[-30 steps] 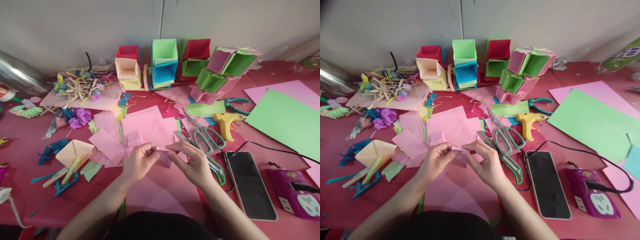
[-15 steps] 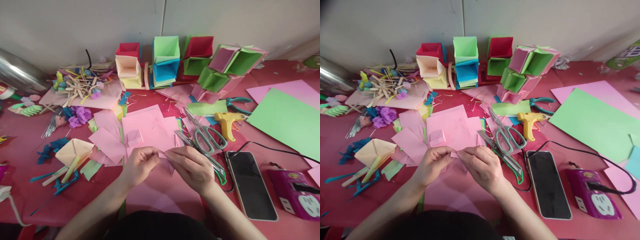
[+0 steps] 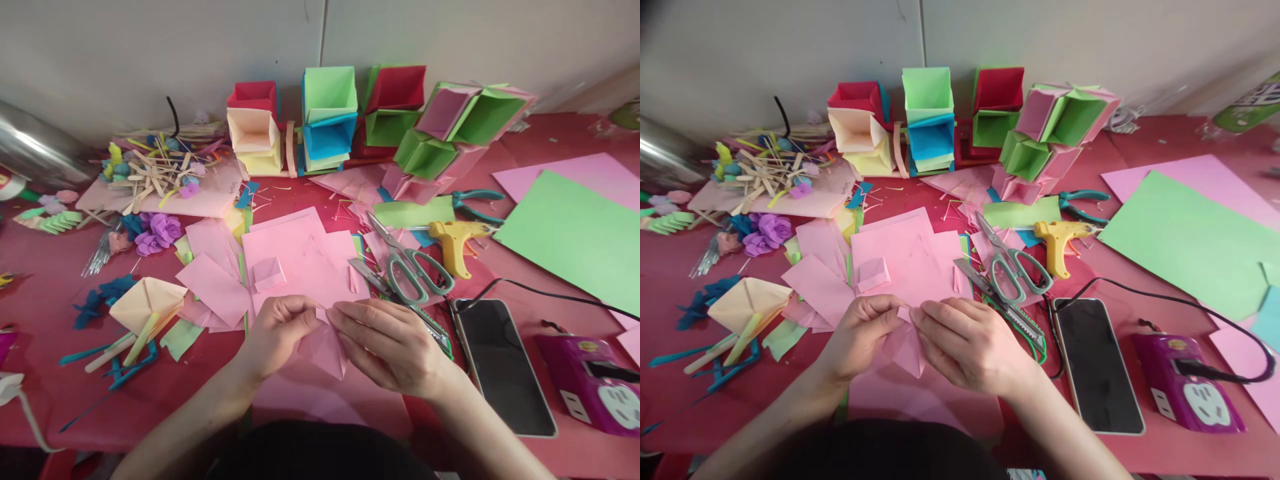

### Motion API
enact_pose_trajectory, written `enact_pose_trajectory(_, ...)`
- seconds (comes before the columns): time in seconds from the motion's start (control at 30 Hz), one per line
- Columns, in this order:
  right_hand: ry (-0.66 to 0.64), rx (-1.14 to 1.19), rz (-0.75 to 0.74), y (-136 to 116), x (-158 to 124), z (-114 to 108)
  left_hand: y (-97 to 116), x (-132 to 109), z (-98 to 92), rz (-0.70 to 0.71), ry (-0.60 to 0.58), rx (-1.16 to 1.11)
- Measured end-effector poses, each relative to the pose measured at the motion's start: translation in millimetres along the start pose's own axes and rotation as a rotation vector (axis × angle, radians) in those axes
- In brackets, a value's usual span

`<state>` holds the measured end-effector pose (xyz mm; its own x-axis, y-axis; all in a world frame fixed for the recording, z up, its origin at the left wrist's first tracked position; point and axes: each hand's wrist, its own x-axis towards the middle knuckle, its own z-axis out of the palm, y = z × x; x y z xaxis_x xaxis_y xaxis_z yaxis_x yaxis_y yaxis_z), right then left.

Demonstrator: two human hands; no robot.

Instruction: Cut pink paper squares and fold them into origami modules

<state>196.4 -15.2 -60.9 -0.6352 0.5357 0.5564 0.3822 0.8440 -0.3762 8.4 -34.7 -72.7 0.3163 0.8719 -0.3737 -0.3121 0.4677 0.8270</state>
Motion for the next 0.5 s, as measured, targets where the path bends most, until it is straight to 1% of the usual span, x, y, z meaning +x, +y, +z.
enact_pose_trajectory(0.13,-0.024,0.021,0.018,2,-2,2,7,-1,-3.4,-0.004,-0.016,0.112)
enact_pose_trajectory(0.23,-0.027,0.018,0.012,3,-5,4,12,-2,-1.9,-0.013,-0.039,0.164)
enact_pose_trajectory(0.33,0.024,0.072,0.029,2,-4,5,15,-3,2.0,0.004,-0.028,0.253)
enact_pose_trajectory(0.4,0.104,0.171,0.137,-1,-1,6,16,-4,4.2,0.048,-0.023,0.317)
enact_pose_trajectory(0.47,0.180,0.264,0.304,-4,2,5,15,-6,5.5,0.109,-0.021,0.383)
enact_pose_trajectory(0.5,0.197,0.301,0.380,-5,4,4,15,-7,5.9,0.141,-0.017,0.414)
